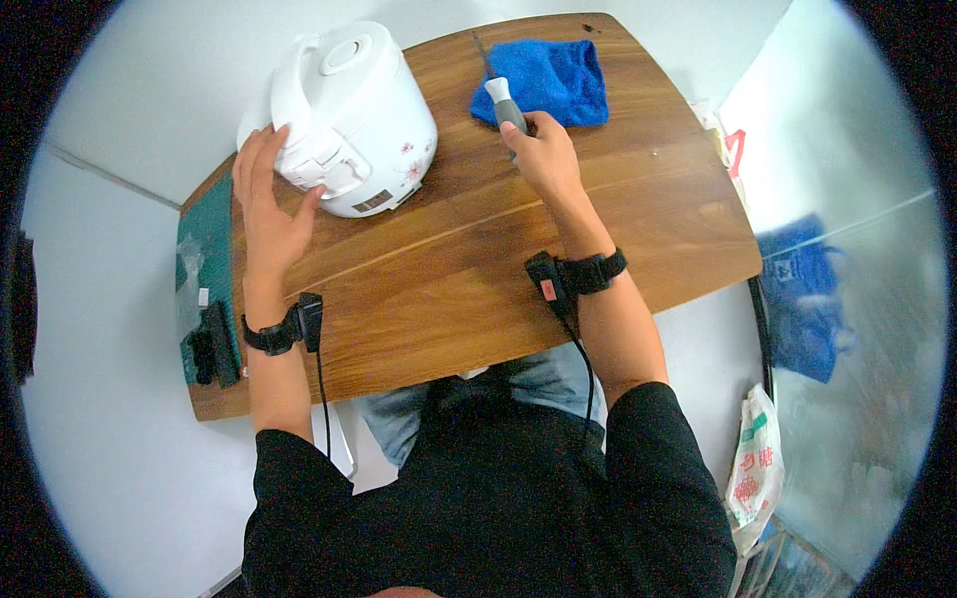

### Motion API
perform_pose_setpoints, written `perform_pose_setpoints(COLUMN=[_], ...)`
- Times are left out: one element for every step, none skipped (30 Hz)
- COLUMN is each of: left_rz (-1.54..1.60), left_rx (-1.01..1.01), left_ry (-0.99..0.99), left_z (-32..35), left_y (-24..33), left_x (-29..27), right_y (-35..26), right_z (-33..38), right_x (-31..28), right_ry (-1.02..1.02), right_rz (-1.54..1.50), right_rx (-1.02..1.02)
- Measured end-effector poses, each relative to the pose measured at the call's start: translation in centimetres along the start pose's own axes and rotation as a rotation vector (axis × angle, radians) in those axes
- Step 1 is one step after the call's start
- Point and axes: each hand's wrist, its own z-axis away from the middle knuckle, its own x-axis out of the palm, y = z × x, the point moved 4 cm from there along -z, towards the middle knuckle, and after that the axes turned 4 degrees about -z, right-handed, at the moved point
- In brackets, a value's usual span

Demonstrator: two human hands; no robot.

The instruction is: The person uses a screwdriver to remove screws from a white rice cooker, detaches the lid, and then wipes the inner rim of the cooker with a blue cloth. The person handles the cooker, lid, and screws throughout the process.

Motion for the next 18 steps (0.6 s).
perform_pose_setpoints(left_rz=[0.015, 0.022, 0.029, 0.034, 0.036, 0.036, 0.039, 0.04, 0.04, 0.05, 0.052, 0.053, 0.075, 0.093, 0.11, 0.089, 0.069, 0.049], left_rx=[-0.002, -0.007, -0.011, -0.017, -0.019, -0.022, -0.011, 0.0, 0.011, 0.013, 0.01, 0.006, -0.018, -0.043, -0.069, -0.092, -0.113, -0.134], left_ry=[0.013, 0.024, 0.034, 0.039, 0.047, 0.055, 0.063, 0.071, 0.079, 0.089, 0.096, 0.104, 0.103, 0.104, 0.105, 0.124, 0.144, 0.163], left_z=[0.0, 0.0, 0.1, 0.2, 0.3, 0.4, 0.4, 0.3, 0.3, 0.3, 0.4, 0.5, 0.7, 1.0, 1.2, 1.5, 1.7, 1.8], left_y=[0.0, -0.1, -0.2, -0.3, -0.4, -0.5, -0.4, -0.3, -0.3, -0.3, -0.3, -0.4, -0.4, -0.5, -0.5, -0.4, -0.3, -0.2], left_x=[0.1, 0.2, 0.3, 0.5, 0.5, 0.5, 0.5, 0.6, 0.7, 0.8, 0.8, 0.8, 0.9, 0.9, 0.8, 0.7, 0.7, 0.5], right_y=[1.0, 0.7, 0.4, 0.1, -1.1, -1.0, -0.6, -0.2, 0.1, 0.5, 0.5, 0.5, 0.5, 0.3, 0.1, -0.3, -0.5, -0.5], right_z=[-0.5, -0.4, -0.4, -0.2, 0.2, 0.1, -0.3, -0.4, -0.3, -0.2, -0.1, -0.1, 0.0, 0.1, 0.1, 0.1, 0.1, -0.1], right_x=[-0.9, -1.4, -2.0, -2.6, -3.0, -3.2, -3.5, -3.7, -3.8, -3.8, -3.6, -3.5, -3.4, -3.1, -3.0, -3.1, -3.3, -3.4], right_ry=[0.046, 0.066, 0.085, 0.104, 0.1, 0.092, 0.083, 0.073, 0.095, 0.116, 0.129, 0.131, 0.133, 0.131, 0.12, 0.11, 0.101, 0.085], right_rz=[0.08, 0.138, 0.196, 0.253, 0.385, 0.441, 0.497, 0.551, 0.584, 0.618, 0.648, 0.675, 0.701, 0.726, 0.767, 0.808, 0.85, 0.857], right_rx=[-0.016, 0.01, 0.036, 0.063, 0.08, 0.099, 0.118, 0.137, 0.113, 0.088, 0.061, 0.054, 0.047, 0.036, 0.049, 0.06, 0.071, 0.083])
